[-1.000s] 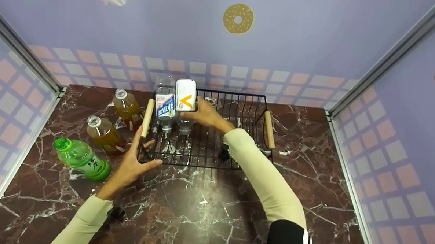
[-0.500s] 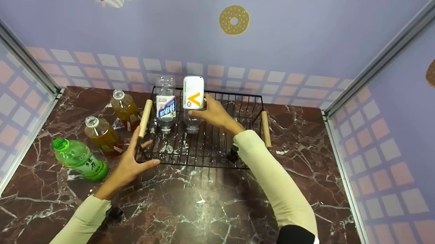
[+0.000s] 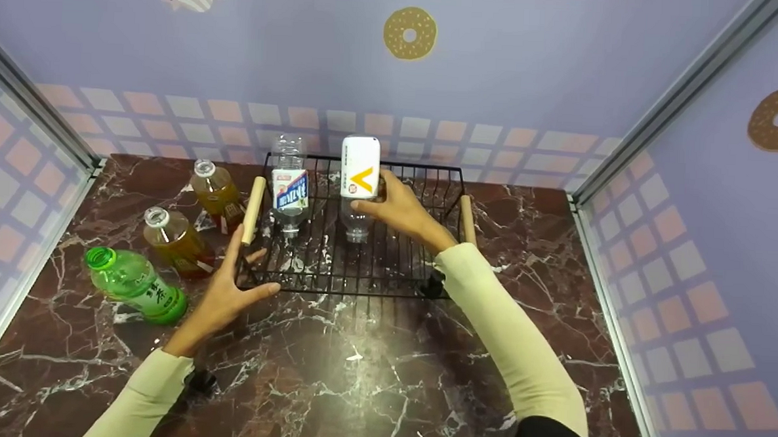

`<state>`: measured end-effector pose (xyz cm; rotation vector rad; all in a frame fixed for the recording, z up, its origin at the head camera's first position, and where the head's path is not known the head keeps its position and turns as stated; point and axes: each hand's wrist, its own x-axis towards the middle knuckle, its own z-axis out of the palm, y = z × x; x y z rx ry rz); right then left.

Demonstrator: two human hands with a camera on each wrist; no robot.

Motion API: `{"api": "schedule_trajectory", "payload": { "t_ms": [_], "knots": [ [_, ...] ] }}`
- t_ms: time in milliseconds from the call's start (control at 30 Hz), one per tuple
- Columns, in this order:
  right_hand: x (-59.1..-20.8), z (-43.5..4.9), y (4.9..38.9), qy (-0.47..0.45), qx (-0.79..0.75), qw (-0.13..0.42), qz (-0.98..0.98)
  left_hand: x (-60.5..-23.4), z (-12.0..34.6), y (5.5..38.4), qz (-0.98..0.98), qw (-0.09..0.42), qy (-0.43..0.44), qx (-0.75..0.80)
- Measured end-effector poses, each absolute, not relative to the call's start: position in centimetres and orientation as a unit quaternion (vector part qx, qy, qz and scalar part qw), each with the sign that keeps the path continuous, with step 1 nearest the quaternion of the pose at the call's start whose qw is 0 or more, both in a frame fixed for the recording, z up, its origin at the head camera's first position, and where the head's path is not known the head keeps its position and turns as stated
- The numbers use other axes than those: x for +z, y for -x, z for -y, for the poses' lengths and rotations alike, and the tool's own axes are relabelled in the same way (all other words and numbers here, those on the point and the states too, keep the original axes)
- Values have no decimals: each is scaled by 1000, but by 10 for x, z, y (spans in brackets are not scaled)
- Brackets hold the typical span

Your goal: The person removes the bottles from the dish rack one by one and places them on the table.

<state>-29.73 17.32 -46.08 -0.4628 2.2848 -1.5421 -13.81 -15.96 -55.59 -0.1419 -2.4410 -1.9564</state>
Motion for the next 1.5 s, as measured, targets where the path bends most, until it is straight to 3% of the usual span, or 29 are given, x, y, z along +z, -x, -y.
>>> {"api": "schedule_trajectory", "payload": {
  "t_ms": [467,1200,1500],
  "knots": [
    [-452,-195,275,155,-487,139,-848,-557,160,138,778,3,42,-627],
    [-446,-222,237,147,-540,105,-822,-556,160,137,777,9,48,-627],
    [-448,-228,225,139,-501,64,-852,-556,160,138,780,7,47,-623]
  ]
}}
